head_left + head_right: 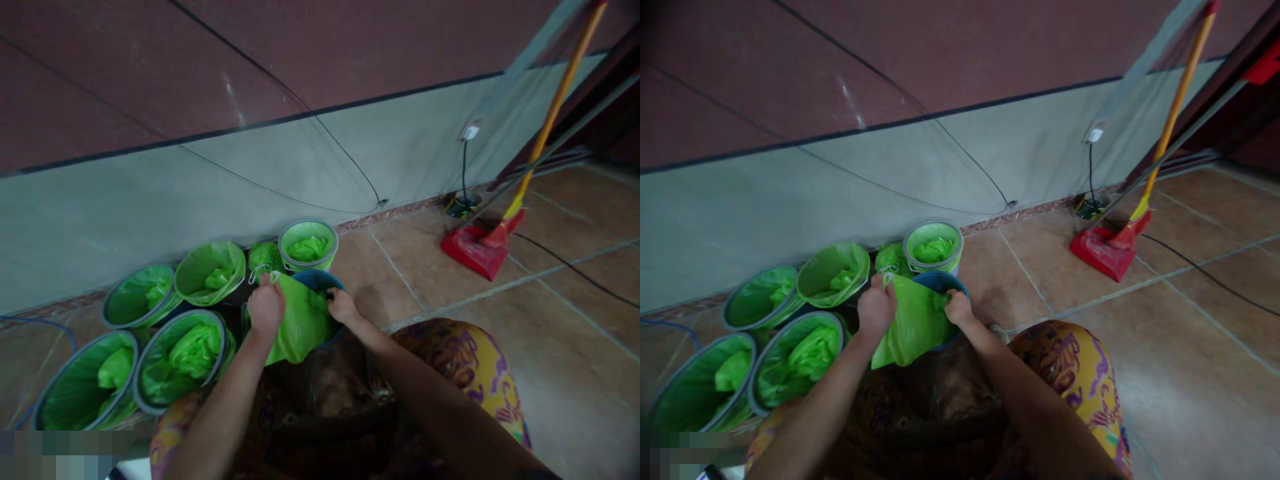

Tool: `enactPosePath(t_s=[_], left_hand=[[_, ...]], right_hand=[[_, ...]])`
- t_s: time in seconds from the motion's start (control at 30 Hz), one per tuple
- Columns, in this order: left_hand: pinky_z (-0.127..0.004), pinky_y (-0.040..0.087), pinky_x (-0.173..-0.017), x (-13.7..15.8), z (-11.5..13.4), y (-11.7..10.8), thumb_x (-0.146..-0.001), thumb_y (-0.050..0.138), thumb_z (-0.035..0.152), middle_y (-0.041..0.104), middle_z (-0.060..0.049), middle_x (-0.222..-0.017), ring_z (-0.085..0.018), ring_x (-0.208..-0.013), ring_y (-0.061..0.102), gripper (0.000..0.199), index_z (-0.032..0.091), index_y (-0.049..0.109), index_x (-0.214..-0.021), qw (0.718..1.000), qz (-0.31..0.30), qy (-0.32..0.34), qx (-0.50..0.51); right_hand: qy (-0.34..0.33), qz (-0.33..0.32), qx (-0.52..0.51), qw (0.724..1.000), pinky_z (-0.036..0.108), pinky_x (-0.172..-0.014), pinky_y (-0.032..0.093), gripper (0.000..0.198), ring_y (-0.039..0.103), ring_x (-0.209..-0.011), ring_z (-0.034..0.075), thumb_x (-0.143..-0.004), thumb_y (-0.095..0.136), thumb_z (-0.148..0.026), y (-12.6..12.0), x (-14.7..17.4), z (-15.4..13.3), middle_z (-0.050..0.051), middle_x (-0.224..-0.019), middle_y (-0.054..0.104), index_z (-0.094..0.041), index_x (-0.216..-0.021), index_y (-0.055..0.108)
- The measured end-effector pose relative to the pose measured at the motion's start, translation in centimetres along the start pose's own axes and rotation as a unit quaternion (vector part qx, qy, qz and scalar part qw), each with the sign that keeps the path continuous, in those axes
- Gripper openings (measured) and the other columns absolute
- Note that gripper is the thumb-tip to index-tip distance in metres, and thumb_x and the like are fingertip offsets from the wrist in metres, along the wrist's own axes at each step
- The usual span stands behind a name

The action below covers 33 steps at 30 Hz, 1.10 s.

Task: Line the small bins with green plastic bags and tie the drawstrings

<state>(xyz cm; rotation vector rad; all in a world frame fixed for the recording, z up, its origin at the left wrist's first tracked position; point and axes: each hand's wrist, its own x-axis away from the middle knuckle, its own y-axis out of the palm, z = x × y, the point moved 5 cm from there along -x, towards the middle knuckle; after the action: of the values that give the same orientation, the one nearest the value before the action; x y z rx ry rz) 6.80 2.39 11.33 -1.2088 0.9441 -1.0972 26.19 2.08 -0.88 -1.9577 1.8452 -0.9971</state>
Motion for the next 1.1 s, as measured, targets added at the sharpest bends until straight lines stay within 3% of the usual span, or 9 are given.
enactPosePath(t_s=[0.1,0.2,0.33,0.4,0.5,0.63,0.77,0.9,1.1], left_hand=[[-0.036,0.048,-0.081,-1.0,2.1,5.4,-0.097,0.039,0.033,0.072,-0.024,-0.102,-0.032,-0.100,0.070,0.037,0.008,0.052,-0.122,0.995,-0.081,-0.003,0.064],[-0.035,0.047,-0.085,-1.6,3.0,10.0,-0.094,0.048,0.039,0.071,-0.023,-0.110,-0.031,-0.105,0.069,0.040,0.009,0.055,-0.119,0.972,-0.173,-0.001,0.157],[-0.033,0.046,-0.092,-1.1,1.4,13.4,-0.093,0.051,0.042,0.069,-0.020,-0.120,-0.028,-0.113,0.066,0.047,0.010,0.054,-0.127,0.946,-0.241,0.011,0.218],[-0.032,0.046,-0.094,-0.6,-0.1,13.9,-0.092,0.052,0.041,0.070,-0.018,-0.120,-0.026,-0.114,0.066,0.052,0.010,0.050,-0.134,0.944,-0.242,0.008,0.223],[-0.028,0.048,-0.090,0.5,-1.7,14.3,-0.090,0.056,0.036,0.072,-0.014,-0.116,-0.022,-0.107,0.068,0.054,0.010,0.047,-0.136,0.942,-0.264,0.029,0.205],[-0.028,0.048,-0.087,1.6,-1.8,14.4,-0.088,0.056,0.029,0.073,-0.012,-0.111,-0.022,-0.106,0.068,0.035,0.015,0.059,-0.120,0.954,-0.281,0.076,0.075],[-0.027,0.047,-0.089,1.5,-0.9,13.9,-0.089,0.049,0.021,0.072,-0.011,-0.112,-0.021,-0.110,0.067,0.026,0.018,0.066,-0.108,0.963,-0.251,0.096,-0.001],[-0.026,0.047,-0.091,1.3,-0.7,13.3,-0.089,0.047,0.019,0.073,-0.009,-0.114,-0.020,-0.111,0.066,0.029,0.020,0.068,-0.108,0.964,-0.245,0.103,-0.006],[-0.030,0.048,-0.092,0.1,-1.4,11.0,-0.090,0.044,0.020,0.074,-0.007,-0.114,-0.022,-0.108,0.067,0.032,0.023,0.073,-0.105,0.968,-0.213,0.130,-0.019]], right_hand=[[0.018,0.029,-0.078,0.996,0.033,-0.101,0.048,0.032,0.065,-0.113,0.021,-0.091,0.052,-0.023,-0.4,0.3,0.5,0.010,-0.119,0.071,-0.016,-0.119,0.067],[0.026,-0.007,-0.153,0.988,0.032,-0.093,0.052,0.043,0.068,-0.106,0.021,-0.093,0.052,-0.041,1.0,1.4,0.8,0.011,-0.117,0.071,-0.014,-0.126,0.061],[0.060,-0.065,-0.075,0.993,0.032,-0.093,0.050,0.069,0.066,-0.110,0.025,-0.087,0.062,-0.049,3.9,2.5,1.6,0.018,-0.124,0.066,-0.008,-0.140,0.047],[0.048,-0.071,-0.008,0.996,0.031,-0.094,0.048,0.068,0.064,-0.114,0.026,-0.085,0.066,-0.043,4.8,2.6,1.6,0.019,-0.125,0.066,-0.007,-0.140,0.047],[0.040,-0.074,0.066,0.994,0.029,-0.092,0.046,0.044,0.066,-0.110,0.024,-0.088,0.059,-0.028,5.1,2.1,1.6,0.014,-0.116,0.071,-0.013,-0.130,0.059],[0.027,-0.050,0.093,0.994,0.024,-0.093,0.045,0.032,0.067,-0.107,0.019,-0.090,0.049,-0.014,4.0,1.1,1.3,0.008,-0.113,0.073,-0.017,-0.111,0.071],[0.025,-0.041,0.094,0.994,0.024,-0.094,0.045,0.032,0.066,-0.110,0.019,-0.091,0.051,-0.022,3.4,0.4,1.3,0.009,-0.116,0.072,-0.016,-0.118,0.068],[0.048,-0.069,0.107,0.991,0.027,-0.090,0.047,0.043,0.066,-0.111,0.024,-0.089,0.059,-0.028,5.0,0.2,1.8,0.016,-0.116,0.071,-0.008,-0.127,0.061],[0.076,-0.107,0.085,0.988,0.021,-0.065,0.044,0.021,0.070,-0.089,0.019,-0.083,0.059,-0.015,5.8,-0.5,2.0,0.010,-0.098,0.075,-0.012,-0.097,0.074]])
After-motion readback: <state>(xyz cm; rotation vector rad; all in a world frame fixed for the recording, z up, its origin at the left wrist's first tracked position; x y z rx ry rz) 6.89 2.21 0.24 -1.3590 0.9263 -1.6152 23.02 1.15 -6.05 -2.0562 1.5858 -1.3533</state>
